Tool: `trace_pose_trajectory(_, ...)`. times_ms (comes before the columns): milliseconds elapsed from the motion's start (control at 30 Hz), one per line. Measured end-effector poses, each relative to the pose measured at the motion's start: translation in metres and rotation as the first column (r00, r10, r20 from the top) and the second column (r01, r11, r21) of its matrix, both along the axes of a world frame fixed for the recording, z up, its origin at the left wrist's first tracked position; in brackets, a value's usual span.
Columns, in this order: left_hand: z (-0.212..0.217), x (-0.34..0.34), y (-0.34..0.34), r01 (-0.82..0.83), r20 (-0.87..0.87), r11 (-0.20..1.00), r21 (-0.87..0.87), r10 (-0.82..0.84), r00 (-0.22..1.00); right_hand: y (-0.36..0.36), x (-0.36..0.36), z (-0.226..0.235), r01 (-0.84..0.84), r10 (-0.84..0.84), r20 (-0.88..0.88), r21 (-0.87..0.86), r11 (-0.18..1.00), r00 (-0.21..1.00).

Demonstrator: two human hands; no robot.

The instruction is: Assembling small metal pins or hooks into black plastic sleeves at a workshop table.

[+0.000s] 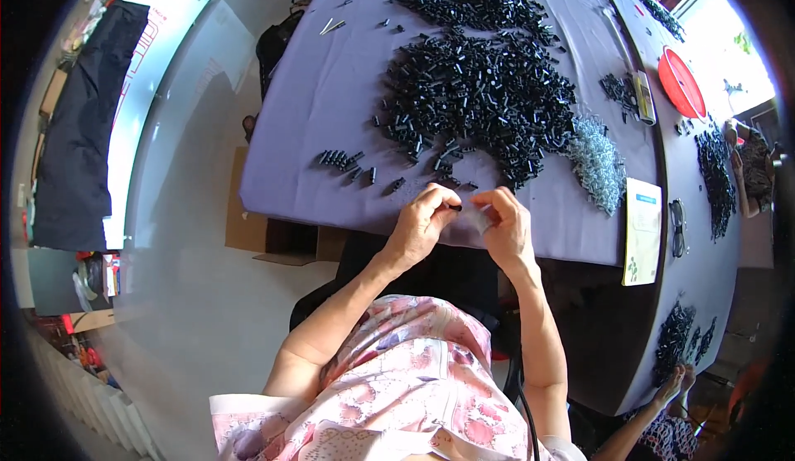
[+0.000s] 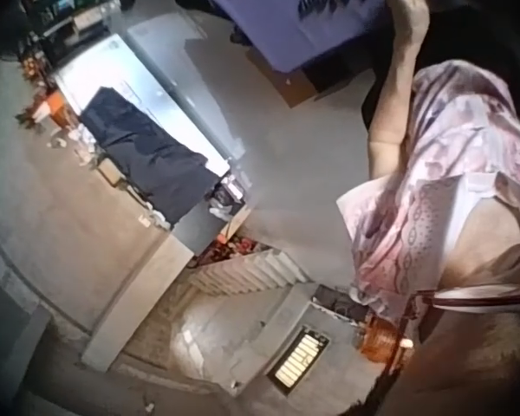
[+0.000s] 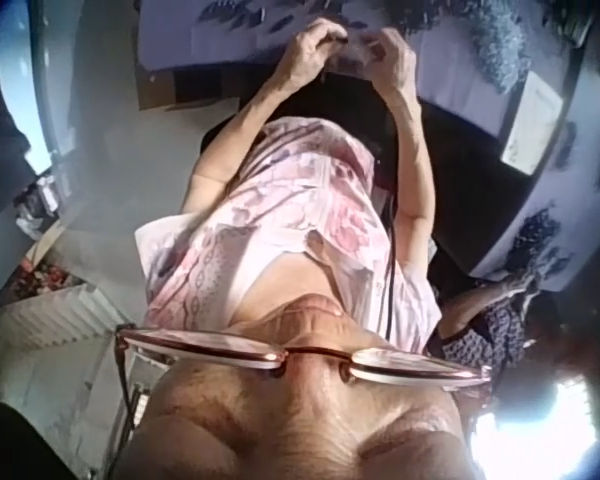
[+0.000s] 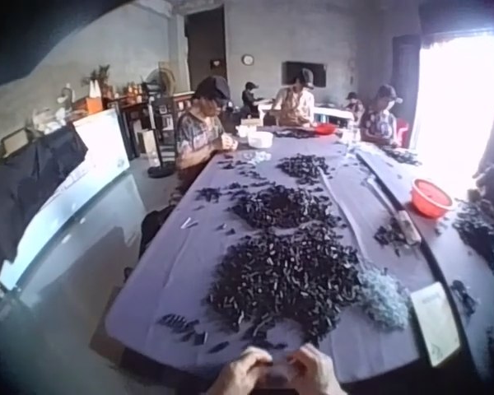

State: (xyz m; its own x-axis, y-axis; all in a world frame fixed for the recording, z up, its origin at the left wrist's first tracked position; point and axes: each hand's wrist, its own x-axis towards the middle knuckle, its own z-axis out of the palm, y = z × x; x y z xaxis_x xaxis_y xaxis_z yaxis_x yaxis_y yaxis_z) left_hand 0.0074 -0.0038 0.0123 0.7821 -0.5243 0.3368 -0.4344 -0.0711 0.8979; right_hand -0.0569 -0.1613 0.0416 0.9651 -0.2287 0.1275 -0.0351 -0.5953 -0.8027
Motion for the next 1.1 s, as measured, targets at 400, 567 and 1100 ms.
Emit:
trace_pose_trajectory(400, -0.005, 0.001, 0.0, -0.027, -0.4, 0.997, -0.078, -0.006, 0.916, -0.006, 0.027, -0.018, 0.03, 0.007, 0.063, -0.563, 0.826, 0.998)
trace_pose_trajectory(567, 0.001, 0.003, 0.004, -0.02, -0.467, 0.999, -0.044, -0.003, 0.884, -0.005, 0.013, -0.008, 0.032, 0.027, 0.149, -0.375, 0.926, 0.988)
trace_pose_trajectory(1100, 0.004, 0.003, 0.002, 0.021, -0.36, 0.999, -0.044, -0.036, 0.932, 0.015, -0.003, -0.034, 0.004, -0.105, 0.073, 0.803, 0.596, 0.992)
